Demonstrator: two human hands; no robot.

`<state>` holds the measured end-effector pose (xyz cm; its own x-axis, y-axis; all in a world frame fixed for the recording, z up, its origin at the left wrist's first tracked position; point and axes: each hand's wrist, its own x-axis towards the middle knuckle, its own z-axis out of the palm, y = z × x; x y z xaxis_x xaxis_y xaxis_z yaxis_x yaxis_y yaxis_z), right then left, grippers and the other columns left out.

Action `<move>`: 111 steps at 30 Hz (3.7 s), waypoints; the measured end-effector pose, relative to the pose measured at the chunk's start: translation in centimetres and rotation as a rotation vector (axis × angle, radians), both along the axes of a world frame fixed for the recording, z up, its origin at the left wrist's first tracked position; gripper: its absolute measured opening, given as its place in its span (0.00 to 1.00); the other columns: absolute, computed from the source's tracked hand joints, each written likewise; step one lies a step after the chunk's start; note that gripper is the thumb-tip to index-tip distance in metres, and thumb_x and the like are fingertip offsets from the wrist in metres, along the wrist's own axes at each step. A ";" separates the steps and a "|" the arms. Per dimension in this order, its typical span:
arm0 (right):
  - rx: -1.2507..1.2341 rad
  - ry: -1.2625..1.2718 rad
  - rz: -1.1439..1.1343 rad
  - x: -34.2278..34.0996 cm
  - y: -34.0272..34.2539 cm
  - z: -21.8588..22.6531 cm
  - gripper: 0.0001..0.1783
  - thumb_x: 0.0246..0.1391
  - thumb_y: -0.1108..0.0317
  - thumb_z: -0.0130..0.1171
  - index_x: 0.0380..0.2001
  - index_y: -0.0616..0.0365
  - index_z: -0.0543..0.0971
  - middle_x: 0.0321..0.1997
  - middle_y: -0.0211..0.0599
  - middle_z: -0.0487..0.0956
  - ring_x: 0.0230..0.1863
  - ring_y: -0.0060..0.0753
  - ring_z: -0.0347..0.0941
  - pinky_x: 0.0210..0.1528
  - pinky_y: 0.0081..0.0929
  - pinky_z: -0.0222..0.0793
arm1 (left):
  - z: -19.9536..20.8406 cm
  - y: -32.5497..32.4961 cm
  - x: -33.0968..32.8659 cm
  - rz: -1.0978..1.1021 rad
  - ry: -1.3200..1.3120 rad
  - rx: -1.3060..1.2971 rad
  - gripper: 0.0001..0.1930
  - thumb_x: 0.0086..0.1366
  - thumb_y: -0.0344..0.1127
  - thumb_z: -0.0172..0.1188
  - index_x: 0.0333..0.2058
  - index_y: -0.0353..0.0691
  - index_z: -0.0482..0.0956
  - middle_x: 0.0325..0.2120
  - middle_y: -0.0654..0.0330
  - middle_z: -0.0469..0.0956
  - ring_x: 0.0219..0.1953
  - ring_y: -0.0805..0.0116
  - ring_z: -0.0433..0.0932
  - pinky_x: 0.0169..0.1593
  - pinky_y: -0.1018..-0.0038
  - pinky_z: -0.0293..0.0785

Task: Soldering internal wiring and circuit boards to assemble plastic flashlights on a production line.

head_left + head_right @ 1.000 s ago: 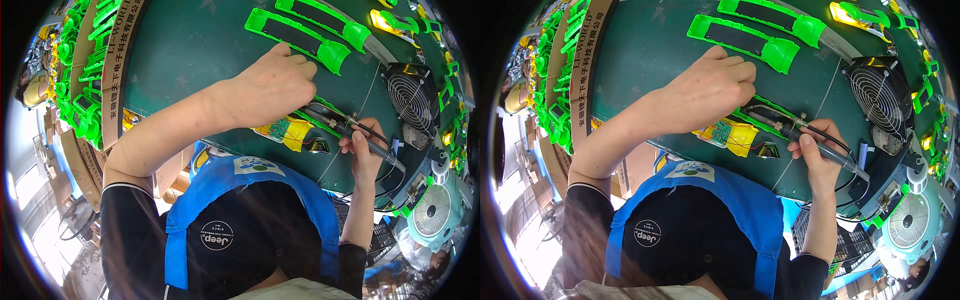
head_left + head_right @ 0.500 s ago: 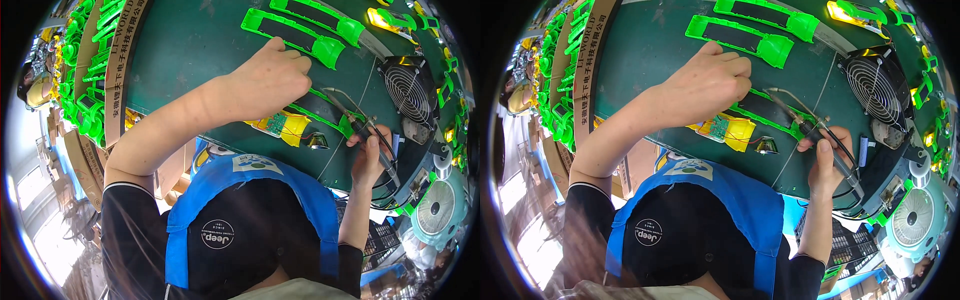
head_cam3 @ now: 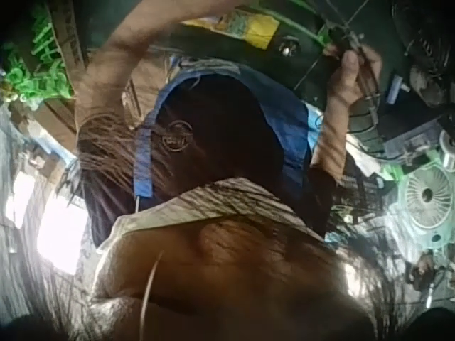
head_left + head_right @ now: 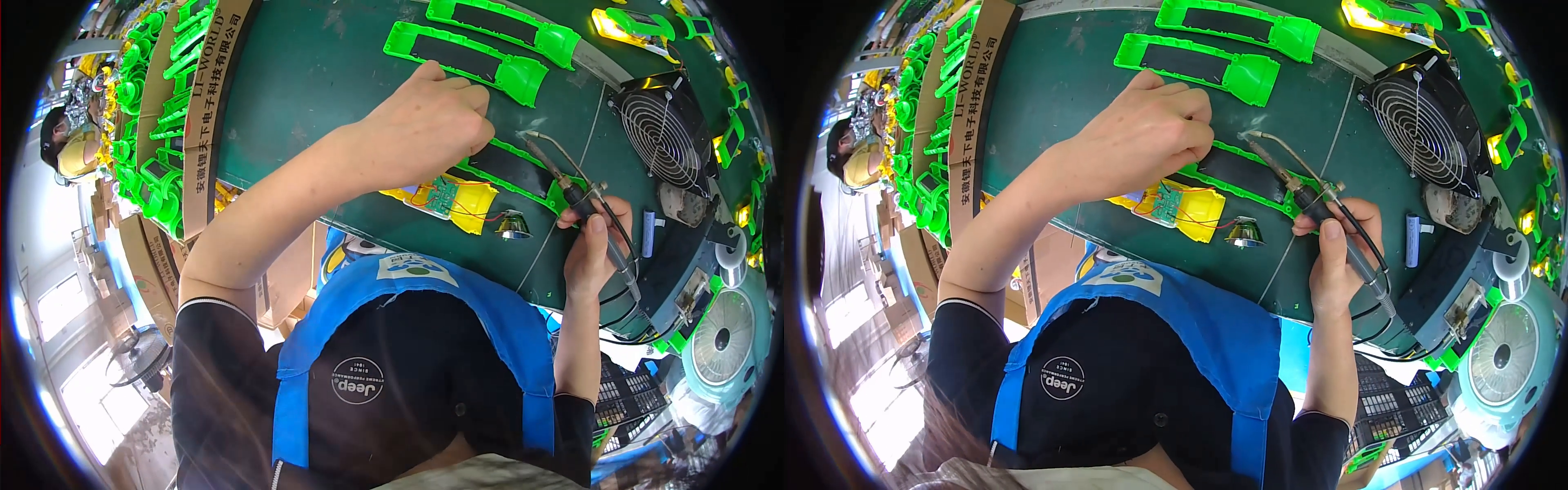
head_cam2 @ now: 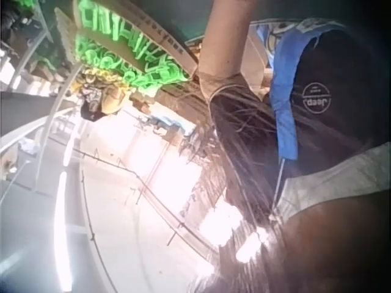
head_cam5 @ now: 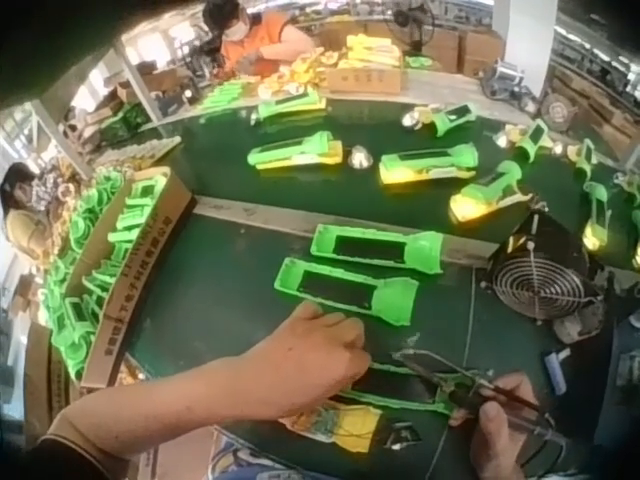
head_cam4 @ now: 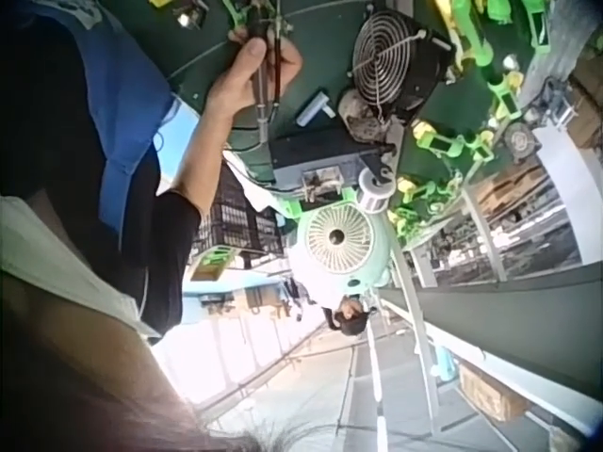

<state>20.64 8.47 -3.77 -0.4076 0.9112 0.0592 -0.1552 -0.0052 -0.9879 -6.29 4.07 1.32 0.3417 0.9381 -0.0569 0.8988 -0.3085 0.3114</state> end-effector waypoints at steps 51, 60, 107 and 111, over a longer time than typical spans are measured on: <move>-0.130 -0.303 0.293 3.2 2.5 4.0 0.09 0.52 0.72 0.60 0.34 0.66 0.73 0.23 0.36 0.78 0.26 0.22 0.75 0.55 0.29 0.67 | 0.9 -1.3 7.1 0.117 0.136 -0.056 0.04 0.47 0.27 0.58 0.25 0.38 0.77 0.22 0.56 0.76 0.31 0.61 0.77 0.43 0.68 0.67; 0.169 -0.019 -0.015 1.9 -1.8 1.5 0.22 0.61 0.58 0.55 0.48 0.61 0.62 0.38 0.49 0.77 0.39 0.45 0.79 0.53 0.43 0.71 | 0.7 -1.3 7.1 0.126 0.129 -0.017 0.05 0.46 0.27 0.57 0.25 0.38 0.77 0.22 0.56 0.76 0.31 0.60 0.77 0.42 0.69 0.67; 0.121 0.080 -0.186 0.4 -3.5 -0.4 0.21 0.63 0.54 0.51 0.48 0.60 0.63 0.35 0.44 0.75 0.31 0.37 0.75 0.42 0.37 0.73 | 1.8 -11.5 -1.0 0.442 -0.809 0.054 0.08 0.59 0.22 0.58 0.38 0.34 0.79 0.26 0.61 0.76 0.32 0.72 0.74 0.35 0.75 0.70; 0.119 0.051 -0.135 2.4 -3.7 -0.5 0.21 0.62 0.56 0.53 0.47 0.61 0.65 0.35 0.45 0.75 0.36 0.37 0.74 0.45 0.36 0.71 | 0.1 -8.7 -1.4 0.032 -0.596 0.239 0.15 0.53 0.25 0.65 0.41 0.40 0.81 0.27 0.63 0.75 0.35 0.66 0.71 0.36 0.71 0.69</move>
